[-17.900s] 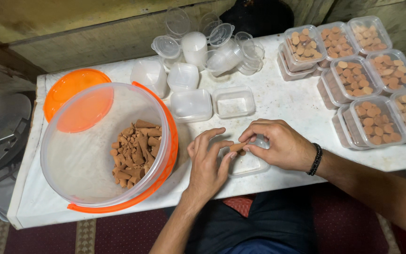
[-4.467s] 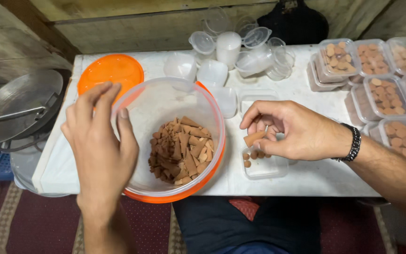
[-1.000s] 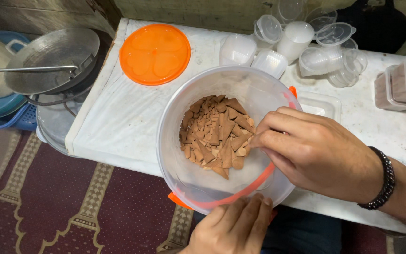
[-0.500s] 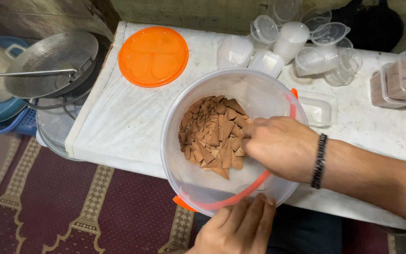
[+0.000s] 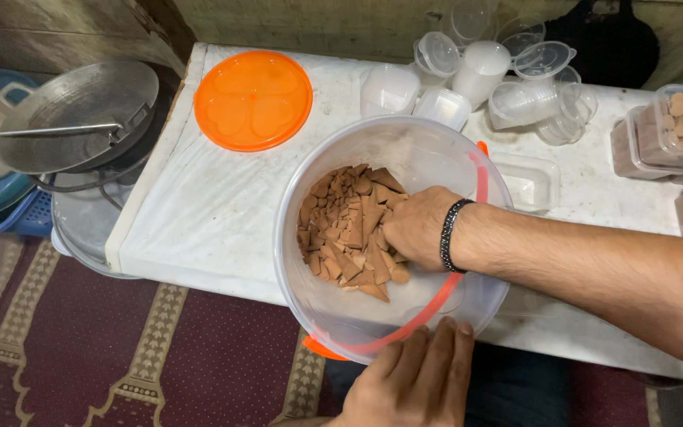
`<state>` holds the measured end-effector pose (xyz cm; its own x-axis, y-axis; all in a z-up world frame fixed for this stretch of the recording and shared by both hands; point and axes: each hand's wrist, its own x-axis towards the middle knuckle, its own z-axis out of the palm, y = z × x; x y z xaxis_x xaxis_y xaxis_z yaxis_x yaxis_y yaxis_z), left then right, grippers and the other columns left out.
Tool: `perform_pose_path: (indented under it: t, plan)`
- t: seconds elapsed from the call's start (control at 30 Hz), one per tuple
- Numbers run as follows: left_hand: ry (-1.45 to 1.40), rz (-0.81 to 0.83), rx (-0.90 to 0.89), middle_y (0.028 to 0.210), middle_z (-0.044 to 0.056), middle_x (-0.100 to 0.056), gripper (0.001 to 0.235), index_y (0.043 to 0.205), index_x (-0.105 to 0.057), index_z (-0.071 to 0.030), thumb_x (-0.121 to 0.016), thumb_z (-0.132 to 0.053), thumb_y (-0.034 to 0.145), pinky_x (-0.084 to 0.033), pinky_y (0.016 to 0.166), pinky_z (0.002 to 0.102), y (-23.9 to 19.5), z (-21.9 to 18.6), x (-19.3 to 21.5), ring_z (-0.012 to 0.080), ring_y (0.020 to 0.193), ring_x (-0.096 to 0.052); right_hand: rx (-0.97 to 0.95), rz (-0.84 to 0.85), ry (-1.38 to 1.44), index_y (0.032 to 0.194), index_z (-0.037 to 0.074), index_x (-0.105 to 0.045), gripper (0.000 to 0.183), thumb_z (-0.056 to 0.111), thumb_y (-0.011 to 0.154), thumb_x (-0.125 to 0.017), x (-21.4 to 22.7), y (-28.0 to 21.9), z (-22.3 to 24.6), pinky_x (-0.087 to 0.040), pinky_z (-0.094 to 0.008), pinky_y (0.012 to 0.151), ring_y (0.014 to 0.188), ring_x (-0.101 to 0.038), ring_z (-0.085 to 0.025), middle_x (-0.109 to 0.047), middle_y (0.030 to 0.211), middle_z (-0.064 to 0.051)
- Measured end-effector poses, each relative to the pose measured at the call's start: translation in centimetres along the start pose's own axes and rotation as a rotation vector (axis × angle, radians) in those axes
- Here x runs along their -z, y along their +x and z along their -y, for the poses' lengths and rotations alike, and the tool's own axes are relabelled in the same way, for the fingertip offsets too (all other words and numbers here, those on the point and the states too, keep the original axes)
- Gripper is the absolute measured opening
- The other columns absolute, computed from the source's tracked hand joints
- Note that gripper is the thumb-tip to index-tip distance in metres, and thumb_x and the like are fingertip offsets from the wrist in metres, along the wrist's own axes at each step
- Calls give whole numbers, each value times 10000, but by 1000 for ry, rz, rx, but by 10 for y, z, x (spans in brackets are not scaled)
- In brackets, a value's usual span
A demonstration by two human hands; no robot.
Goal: The person takes brown, triangular snack pieces from a large bucket and places them into small, clear plastic containers. They fill one container, then move it aside and begin filling another.
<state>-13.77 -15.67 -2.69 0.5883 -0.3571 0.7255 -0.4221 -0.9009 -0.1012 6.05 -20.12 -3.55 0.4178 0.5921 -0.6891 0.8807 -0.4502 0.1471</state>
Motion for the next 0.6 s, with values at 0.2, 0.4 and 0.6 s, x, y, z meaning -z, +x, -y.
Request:
perform_pose_path:
  t: [0.2, 0.4, 0.6]
  plan:
    - [-25, -9, 41, 974, 80, -763, 227, 1054, -743, -46, -524, -104, 1033, -512, 682, 239, 1, -1, 1, 179, 745, -691, 13, -1, 28, 1444, 259, -364, 562, 232, 925, -577, 26, -30, 2, -562, -462, 689, 905, -693, -321, -638, 1112, -99]
    - [-76, -13, 48, 978, 109, -764, 211, 1049, -752, -24, -550, -79, 1023, -531, 697, 262, 0, -2, 1, 203, 754, -696, 48, -119, 6, 975, 166, -690, 138, 219, 871, -616, 15, -18, 1, -573, -454, 704, 908, -703, -324, -708, 1000, -70]
    - [-44, -1, 51, 998, 105, -763, 260, 1067, -742, -29, -494, -101, 1037, -521, 688, 255, 2, -4, 1, 199, 775, -700, 93, -112, 61, 961, 256, -714, 94, 297, 913, -644, -1, 7, 5, -561, -447, 779, 1052, -635, -290, -684, 1058, -36]
